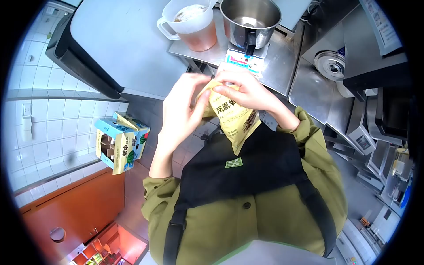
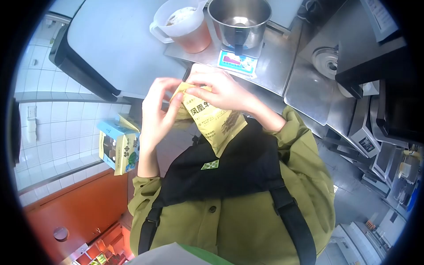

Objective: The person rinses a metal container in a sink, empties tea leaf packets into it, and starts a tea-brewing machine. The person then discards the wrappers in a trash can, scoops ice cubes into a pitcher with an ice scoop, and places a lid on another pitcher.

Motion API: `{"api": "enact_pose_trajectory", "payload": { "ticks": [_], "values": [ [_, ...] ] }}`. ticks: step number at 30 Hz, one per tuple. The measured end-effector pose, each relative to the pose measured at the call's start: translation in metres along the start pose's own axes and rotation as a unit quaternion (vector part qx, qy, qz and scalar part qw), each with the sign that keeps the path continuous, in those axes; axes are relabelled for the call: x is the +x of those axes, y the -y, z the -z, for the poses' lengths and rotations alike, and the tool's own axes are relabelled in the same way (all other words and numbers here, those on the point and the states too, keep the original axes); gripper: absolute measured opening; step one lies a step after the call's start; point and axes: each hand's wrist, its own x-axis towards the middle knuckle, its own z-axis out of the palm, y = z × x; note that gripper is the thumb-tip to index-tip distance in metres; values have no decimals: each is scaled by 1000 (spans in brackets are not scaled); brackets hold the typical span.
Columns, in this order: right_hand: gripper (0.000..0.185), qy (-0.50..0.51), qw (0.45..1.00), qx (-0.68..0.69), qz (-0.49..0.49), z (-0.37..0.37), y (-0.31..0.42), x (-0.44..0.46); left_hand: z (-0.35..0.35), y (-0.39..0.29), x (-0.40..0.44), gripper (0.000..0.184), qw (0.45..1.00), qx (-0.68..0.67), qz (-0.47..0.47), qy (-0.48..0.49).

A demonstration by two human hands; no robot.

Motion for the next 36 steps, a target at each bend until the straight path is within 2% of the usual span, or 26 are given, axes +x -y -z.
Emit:
{"api": "enact_pose_trajectory", "payload": {
  "ticks": [2,5,8,12,18,24,27,30,34,36],
  "values": [
    [12,-11,999,1,30,-2,1,-1,-7,-8,5,5,998,-45,-20,-48],
    [12,-6,999,-44,30,-1,6,0,0,-5,3,11,998,9,-58,-13],
    [9,-49,993,-77,76,-8,9,-1,0,-9,4,13,998,16,-50,-25],
    [5,-74,990,-65,100,-8,6,-4,-9,-12,13,15,995,44,-92,-22],
    [6,-37,998,40,43,-3,4,-9,-22,-12,15,22,993,34,-114,-25],
    [10,-11,978,206,-12,-4,-8,-17,-29,-4,17,22,971,84,-226,-10],
    [11,2,966,250,-74,-4,-17,-22,-32,2,21,20,965,44,-257,-20],
    [9,-41,995,94,-13,3,-9,-20,-27,-7,23,23,988,-27,-151,-5],
    [7,-55,997,-45,26,10,10,-22,-20,-19,24,21,988,20,-154,8],
    [7,-57,996,-55,50,11,15,-21,-18,-23,25,21,987,25,-159,18]
  ]
}}
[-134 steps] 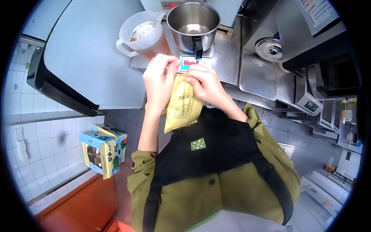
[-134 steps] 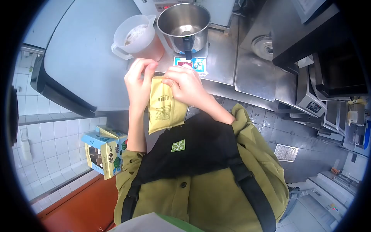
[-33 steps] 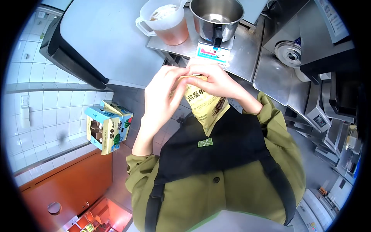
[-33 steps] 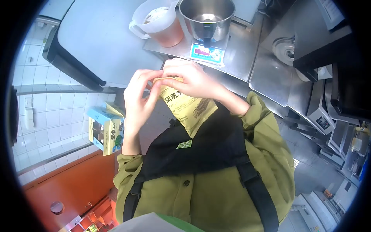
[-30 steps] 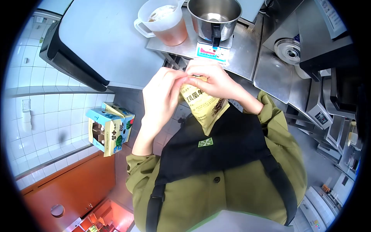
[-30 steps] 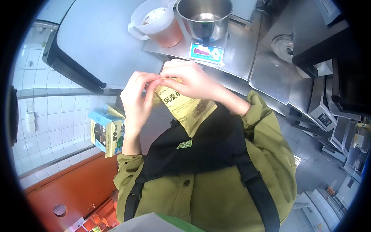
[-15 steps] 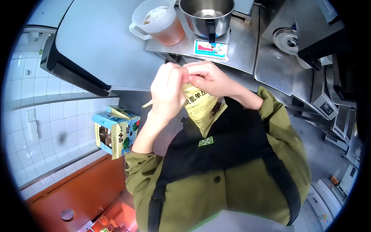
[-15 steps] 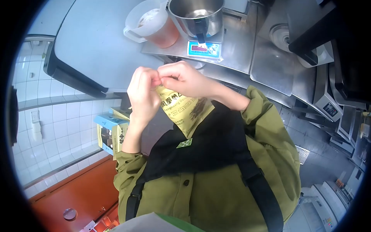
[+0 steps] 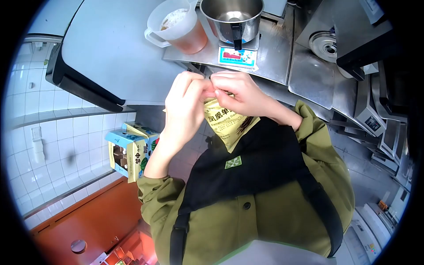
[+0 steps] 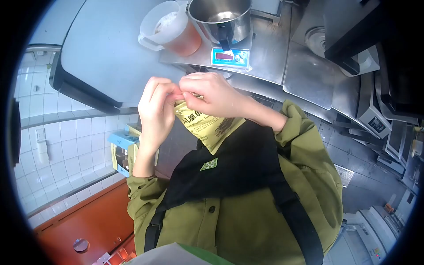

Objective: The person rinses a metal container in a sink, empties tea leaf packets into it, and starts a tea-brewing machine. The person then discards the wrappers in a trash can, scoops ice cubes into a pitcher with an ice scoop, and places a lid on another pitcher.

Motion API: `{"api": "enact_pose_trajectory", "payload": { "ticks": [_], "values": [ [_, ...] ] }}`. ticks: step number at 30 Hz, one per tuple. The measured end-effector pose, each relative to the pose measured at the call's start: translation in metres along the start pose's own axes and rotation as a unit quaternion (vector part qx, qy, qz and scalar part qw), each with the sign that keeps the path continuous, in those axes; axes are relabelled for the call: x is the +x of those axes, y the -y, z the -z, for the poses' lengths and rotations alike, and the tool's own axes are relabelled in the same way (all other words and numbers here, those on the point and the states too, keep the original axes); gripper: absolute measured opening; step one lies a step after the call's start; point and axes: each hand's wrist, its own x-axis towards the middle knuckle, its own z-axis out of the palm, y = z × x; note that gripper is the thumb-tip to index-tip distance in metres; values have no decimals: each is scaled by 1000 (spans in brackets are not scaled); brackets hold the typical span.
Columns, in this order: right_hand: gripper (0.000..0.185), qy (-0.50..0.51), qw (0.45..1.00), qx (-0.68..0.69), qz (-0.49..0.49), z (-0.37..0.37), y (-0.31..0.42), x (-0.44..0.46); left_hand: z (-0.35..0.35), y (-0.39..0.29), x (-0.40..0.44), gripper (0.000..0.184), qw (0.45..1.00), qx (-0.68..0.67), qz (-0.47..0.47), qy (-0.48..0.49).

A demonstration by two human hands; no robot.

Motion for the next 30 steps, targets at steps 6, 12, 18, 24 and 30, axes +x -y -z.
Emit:
{"api": "enact_pose_trajectory", "payload": {
  "ticks": [6,12,18,24,30],
  "values": [
    [8,29,995,85,-43,8,13,3,-8,-3,-2,25,999,-15,11,-34],
    [10,54,982,174,-49,6,7,1,-13,2,-6,25,995,25,-77,-60],
    [10,75,942,308,-114,-10,-7,1,-11,16,-6,27,972,83,-212,-55],
    [15,17,970,215,-113,-7,-17,2,2,14,1,19,997,-64,42,20],
    [10,35,998,45,-27,4,-2,6,10,6,4,13,985,-132,101,38]
  ]
}}
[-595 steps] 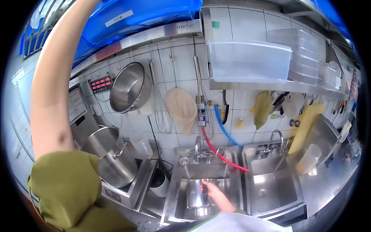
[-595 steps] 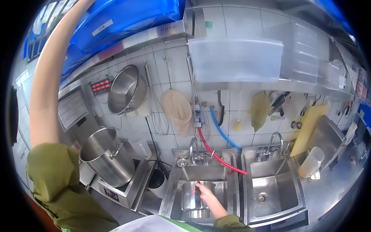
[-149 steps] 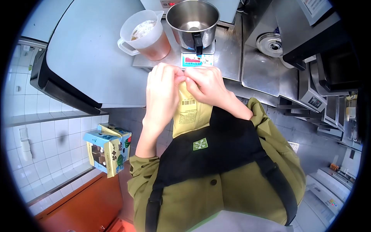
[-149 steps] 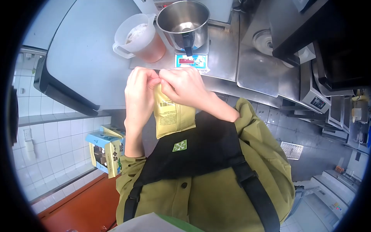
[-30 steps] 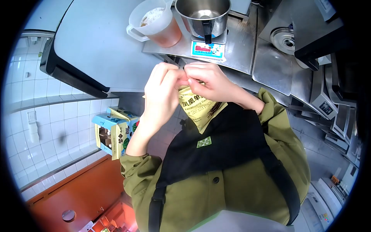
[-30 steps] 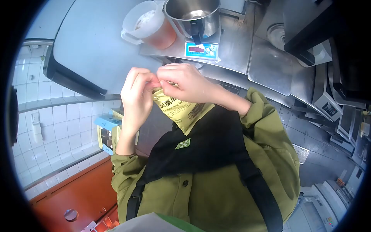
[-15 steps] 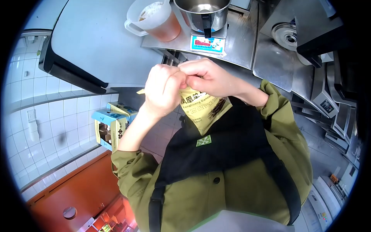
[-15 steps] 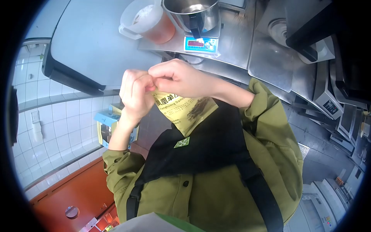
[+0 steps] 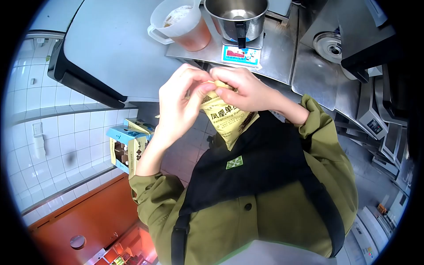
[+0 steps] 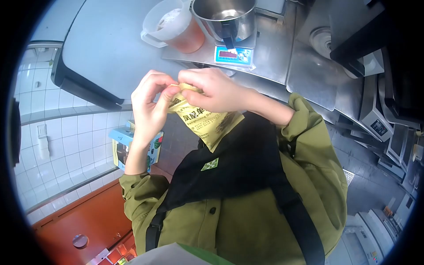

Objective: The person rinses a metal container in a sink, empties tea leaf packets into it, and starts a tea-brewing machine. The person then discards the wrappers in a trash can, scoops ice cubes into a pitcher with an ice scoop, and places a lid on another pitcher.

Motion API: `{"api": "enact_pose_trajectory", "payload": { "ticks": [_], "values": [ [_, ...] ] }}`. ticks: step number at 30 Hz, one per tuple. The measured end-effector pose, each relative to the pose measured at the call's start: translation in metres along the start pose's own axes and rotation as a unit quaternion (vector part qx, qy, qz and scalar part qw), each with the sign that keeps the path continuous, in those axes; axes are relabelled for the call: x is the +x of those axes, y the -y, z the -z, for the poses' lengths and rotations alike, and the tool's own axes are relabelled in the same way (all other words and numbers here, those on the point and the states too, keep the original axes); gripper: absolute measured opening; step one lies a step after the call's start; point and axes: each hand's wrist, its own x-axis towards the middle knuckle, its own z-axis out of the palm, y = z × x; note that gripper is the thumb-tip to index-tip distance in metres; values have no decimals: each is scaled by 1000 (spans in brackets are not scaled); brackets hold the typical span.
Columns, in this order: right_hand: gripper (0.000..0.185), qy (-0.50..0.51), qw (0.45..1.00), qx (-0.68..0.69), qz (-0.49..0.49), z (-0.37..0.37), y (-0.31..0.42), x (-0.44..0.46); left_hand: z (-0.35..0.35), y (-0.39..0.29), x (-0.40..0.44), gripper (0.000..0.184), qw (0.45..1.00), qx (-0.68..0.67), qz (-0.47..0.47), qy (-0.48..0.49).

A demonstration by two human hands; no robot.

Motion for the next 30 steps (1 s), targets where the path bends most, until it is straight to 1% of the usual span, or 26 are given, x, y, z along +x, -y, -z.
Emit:
{"api": "enact_pose_trajectory", "payload": {
  "ticks": [2,3,4,6,8,12,14,17,20,24,26,27,29,30],
  "values": [
    [9,26,999,-36,17,2,1,1,0,-5,3,13,1000,-15,-10,18],
    [8,38,998,-54,25,3,2,2,1,-8,4,14,999,4,-29,23],
    [7,26,996,-65,55,3,3,2,2,-10,6,15,998,23,-49,29],
    [7,14,994,-61,87,3,8,2,3,-16,9,19,995,58,-76,37],
    [6,4,991,-52,121,3,8,2,4,-20,12,19,995,40,-82,46],
    [7,16,993,9,118,4,7,0,2,-21,11,20,995,18,-84,59],
    [7,20,992,64,110,4,6,0,1,-16,12,20,990,39,-125,45],
    [9,53,986,144,71,5,9,5,1,-13,12,19,983,56,-175,24],
    [11,84,982,164,48,2,4,4,2,-10,12,19,971,69,-228,15],
    [15,108,963,248,2,-3,2,7,2,-6,10,22,959,77,-273,2],
    [16,113,947,300,-34,-7,3,9,4,3,5,23,964,51,-260,1],
    [17,109,959,259,-23,-5,4,10,5,7,5,23,966,39,-255,-1],
    [19,95,980,175,-1,0,7,11,9,2,5,23,978,52,-204,-11],
    [17,70,985,160,9,0,9,12,10,-1,5,24,983,56,-177,-15]
  ]
}}
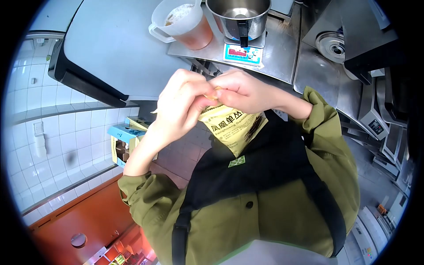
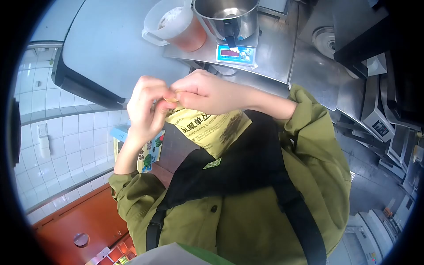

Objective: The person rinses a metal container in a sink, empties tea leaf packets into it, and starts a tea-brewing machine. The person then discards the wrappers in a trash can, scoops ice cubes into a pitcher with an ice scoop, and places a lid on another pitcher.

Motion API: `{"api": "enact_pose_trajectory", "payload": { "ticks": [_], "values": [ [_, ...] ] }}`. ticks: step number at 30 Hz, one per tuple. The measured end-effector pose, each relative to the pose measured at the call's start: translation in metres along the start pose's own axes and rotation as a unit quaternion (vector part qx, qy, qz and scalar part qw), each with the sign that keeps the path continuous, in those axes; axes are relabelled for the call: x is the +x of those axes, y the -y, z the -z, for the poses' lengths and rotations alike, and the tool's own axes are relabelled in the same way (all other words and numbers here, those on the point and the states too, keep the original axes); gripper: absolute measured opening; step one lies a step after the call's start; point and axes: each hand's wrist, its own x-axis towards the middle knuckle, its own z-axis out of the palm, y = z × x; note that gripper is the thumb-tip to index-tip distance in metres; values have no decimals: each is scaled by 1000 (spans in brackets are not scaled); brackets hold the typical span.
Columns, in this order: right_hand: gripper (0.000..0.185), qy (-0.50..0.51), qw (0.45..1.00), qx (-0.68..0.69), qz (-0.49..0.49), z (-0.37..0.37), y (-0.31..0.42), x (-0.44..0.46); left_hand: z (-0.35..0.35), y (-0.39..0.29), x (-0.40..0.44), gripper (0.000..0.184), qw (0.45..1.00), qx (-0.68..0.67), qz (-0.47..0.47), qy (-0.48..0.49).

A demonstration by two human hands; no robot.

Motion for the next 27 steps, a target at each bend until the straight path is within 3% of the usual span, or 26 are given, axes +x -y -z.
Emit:
{"api": "enact_pose_trajectory", "payload": {
  "ticks": [4,7,11,14,18,21,23,25,27],
  "values": [
    [10,50,990,-132,-5,4,17,0,14,-8,8,24,986,110,-104,71],
    [10,46,992,-103,55,1,11,-2,10,-15,11,24,989,77,-114,51],
    [12,47,997,66,7,-4,17,1,8,-19,10,23,989,61,-134,10],
    [15,33,999,42,5,4,17,0,8,-25,3,22,987,44,-154,-33],
    [22,38,998,-40,1,13,18,-4,15,-24,7,26,999,-42,-35,6],
    [21,19,998,-58,1,15,22,-4,19,-28,14,27,998,23,48,31],
    [20,13,998,-65,3,16,21,-3,18,-21,9,23,996,33,71,42],
    [18,70,992,-96,-43,19,27,2,16,-19,9,20,995,35,92,36],
    [18,82,988,-114,-62,17,27,5,15,-12,16,15,996,67,39,46]
  ]
}}
